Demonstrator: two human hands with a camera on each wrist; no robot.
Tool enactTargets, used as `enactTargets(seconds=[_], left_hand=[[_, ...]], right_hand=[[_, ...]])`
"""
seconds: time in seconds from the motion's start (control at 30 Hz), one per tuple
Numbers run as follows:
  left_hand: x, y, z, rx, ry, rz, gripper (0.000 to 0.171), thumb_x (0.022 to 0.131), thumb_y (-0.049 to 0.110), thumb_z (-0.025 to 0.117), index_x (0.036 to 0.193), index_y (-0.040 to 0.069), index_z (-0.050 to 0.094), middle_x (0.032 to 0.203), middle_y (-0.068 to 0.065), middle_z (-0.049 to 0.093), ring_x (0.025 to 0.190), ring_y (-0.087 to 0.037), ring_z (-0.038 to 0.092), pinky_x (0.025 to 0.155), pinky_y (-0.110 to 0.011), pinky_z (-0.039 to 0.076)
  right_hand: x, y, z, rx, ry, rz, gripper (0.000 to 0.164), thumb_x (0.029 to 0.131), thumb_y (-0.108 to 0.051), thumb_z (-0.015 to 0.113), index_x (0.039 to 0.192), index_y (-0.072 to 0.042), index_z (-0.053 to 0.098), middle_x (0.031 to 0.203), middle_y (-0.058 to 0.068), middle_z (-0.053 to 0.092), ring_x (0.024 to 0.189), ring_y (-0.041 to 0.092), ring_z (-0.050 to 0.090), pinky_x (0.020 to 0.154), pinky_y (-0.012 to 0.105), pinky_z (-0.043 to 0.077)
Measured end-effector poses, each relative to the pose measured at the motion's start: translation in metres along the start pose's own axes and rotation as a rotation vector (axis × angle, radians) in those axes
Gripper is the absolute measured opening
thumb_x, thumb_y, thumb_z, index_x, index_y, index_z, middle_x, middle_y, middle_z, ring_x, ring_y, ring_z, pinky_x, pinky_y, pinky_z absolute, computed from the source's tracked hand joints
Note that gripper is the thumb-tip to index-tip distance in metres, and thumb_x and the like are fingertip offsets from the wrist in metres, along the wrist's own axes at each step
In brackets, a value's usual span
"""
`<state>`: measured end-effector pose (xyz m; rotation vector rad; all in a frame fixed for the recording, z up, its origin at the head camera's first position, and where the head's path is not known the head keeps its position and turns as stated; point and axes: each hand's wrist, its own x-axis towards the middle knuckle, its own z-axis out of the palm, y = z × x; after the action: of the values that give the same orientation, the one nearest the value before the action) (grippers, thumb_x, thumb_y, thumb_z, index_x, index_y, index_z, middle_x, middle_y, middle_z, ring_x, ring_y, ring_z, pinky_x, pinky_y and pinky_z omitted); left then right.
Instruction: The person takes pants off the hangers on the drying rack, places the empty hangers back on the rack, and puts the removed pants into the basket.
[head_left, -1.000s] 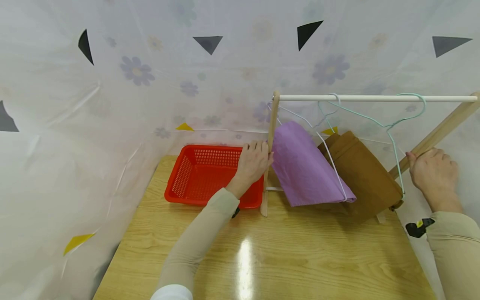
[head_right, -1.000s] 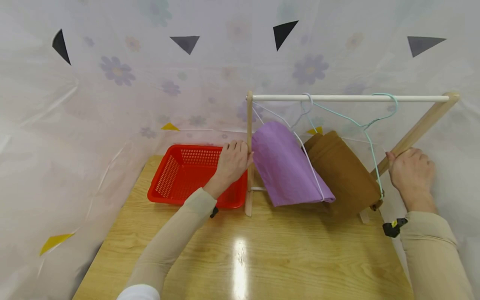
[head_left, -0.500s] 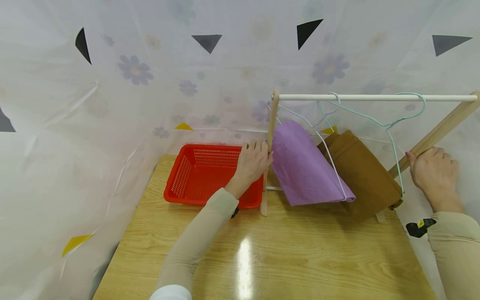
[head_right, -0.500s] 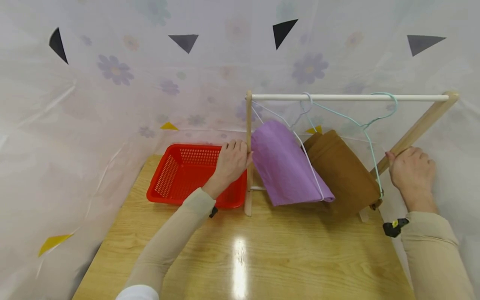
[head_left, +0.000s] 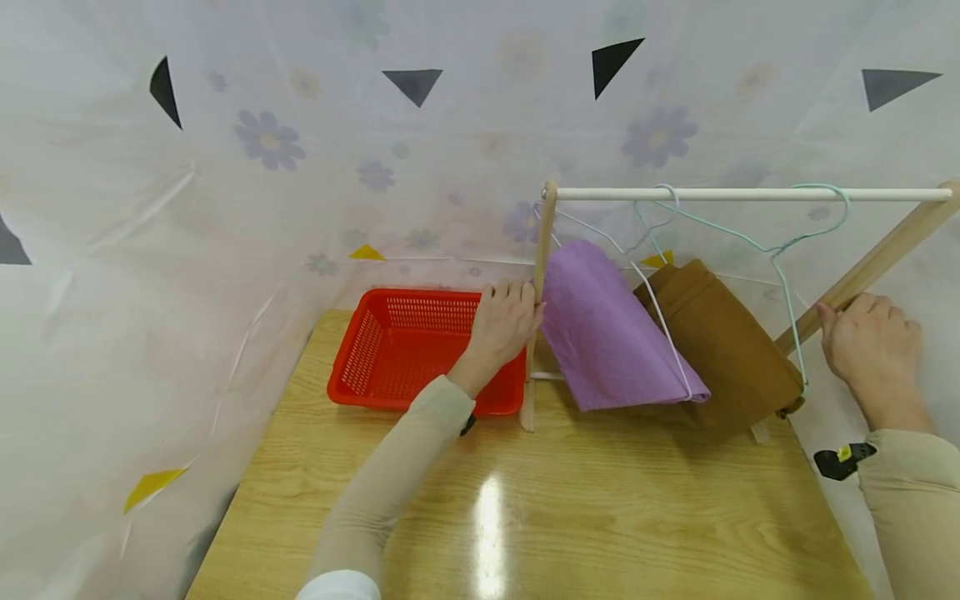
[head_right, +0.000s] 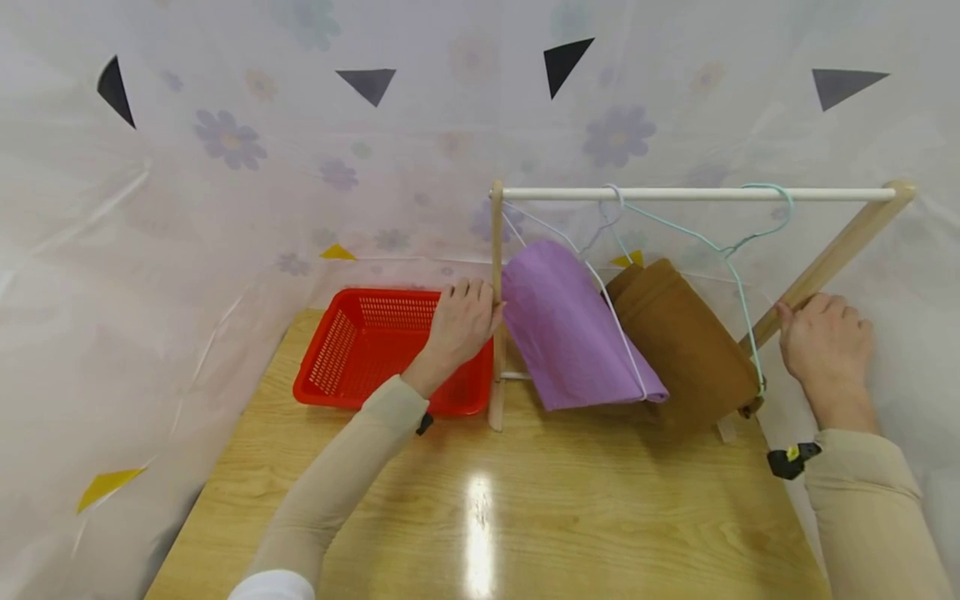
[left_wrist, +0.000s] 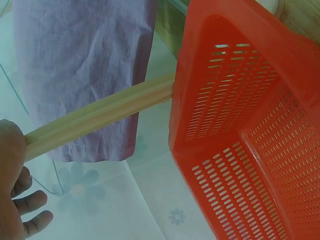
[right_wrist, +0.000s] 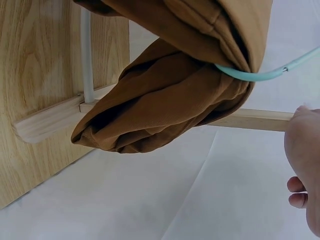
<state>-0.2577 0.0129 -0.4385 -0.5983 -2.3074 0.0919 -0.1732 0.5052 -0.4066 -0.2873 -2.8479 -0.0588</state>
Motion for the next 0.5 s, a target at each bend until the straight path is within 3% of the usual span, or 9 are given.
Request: enactTargets(seconds=[0.23,0.4,0.5], left_hand=[[0.0,-0.003,-0.007,-0.032,-0.05,-0.001,0.038,0.098,0.05,0.046,0.094,0.014,0.054,0.083,-0.001,0.057,0.081,-0.02,0.056,0.067,-0.031,0.043],[-0.001,-0.007,-0.015,-0.048,-0.132,0.012,0.051,0.099,0.06,0.03,0.099,0.014,0.055,0.085,0.0,0.058,0.083,-0.02,0.056,0.064,-0.029,0.044],[-0.004,-0.01,-0.021,-0.04,-0.149,0.015,0.055,0.098,0.063,0.029,0.095,0.014,0.054,0.084,-0.001,0.057,0.081,-0.02,0.056,0.063,-0.029,0.043]], right_hand=[[-0.005,-0.002,-0.004,-0.014,-0.031,0.024,0.062,0.105,-0.036,0.029,0.096,0.025,0.039,0.086,0.042,0.04,0.083,0.063,0.045,0.061,0.061,0.036],[-0.012,-0.007,-0.012,-0.049,-0.076,0.072,0.071,0.104,-0.043,0.027,0.114,0.027,0.037,0.1,0.045,0.042,0.094,0.062,0.044,0.072,0.064,0.038],[-0.016,-0.009,-0.016,-0.054,-0.084,0.099,0.078,0.103,-0.049,0.024,0.123,0.027,0.033,0.108,0.046,0.041,0.098,0.06,0.042,0.078,0.065,0.038]])
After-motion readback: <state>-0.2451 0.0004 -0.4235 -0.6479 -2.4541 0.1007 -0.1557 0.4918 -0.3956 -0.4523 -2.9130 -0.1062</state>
